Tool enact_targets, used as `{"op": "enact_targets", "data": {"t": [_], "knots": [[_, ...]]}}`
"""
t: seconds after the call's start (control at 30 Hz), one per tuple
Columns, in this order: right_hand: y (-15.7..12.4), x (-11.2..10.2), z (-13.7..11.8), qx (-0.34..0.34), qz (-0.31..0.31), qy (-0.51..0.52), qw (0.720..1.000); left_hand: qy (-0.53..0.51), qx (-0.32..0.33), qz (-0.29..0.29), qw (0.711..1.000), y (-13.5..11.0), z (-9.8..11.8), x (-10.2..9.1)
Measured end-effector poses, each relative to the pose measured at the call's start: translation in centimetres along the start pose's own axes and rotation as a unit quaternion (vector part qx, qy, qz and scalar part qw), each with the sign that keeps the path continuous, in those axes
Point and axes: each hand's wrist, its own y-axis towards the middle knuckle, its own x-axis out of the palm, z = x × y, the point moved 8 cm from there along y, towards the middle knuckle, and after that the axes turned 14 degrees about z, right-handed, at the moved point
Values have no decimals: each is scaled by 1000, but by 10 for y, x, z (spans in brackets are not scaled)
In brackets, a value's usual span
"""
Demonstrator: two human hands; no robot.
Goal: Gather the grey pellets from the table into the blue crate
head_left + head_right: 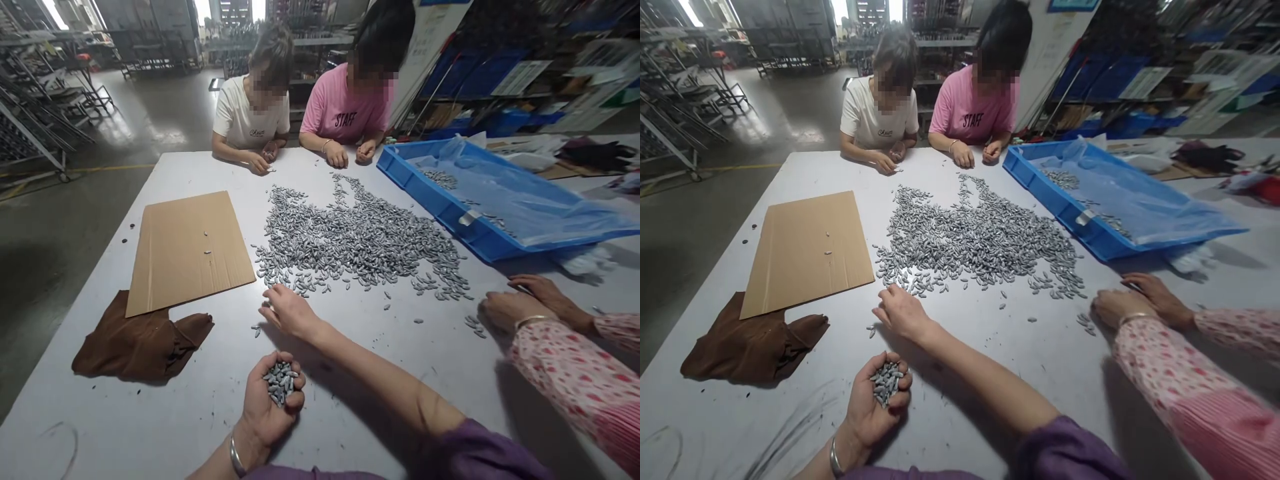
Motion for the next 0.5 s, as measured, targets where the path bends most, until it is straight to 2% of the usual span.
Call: {"op": "enact_targets", "data": {"t": [0.13, 0.23, 0.37, 0.5], "knots": [[4, 32, -10, -29, -80, -35, 996, -2, 18, -40, 999, -9, 12, 8], [-4, 43, -22, -62, -125, -13, 990, -12, 54, -44, 997, -16, 31, 13], [-12, 38, -24, -102, -145, 12, 984, -51, 82, -1, 995, -17, 51, 9], [-19, 23, -18, -87, -145, 39, 985, -94, 106, 10, 990, -14, 62, 5]]}}
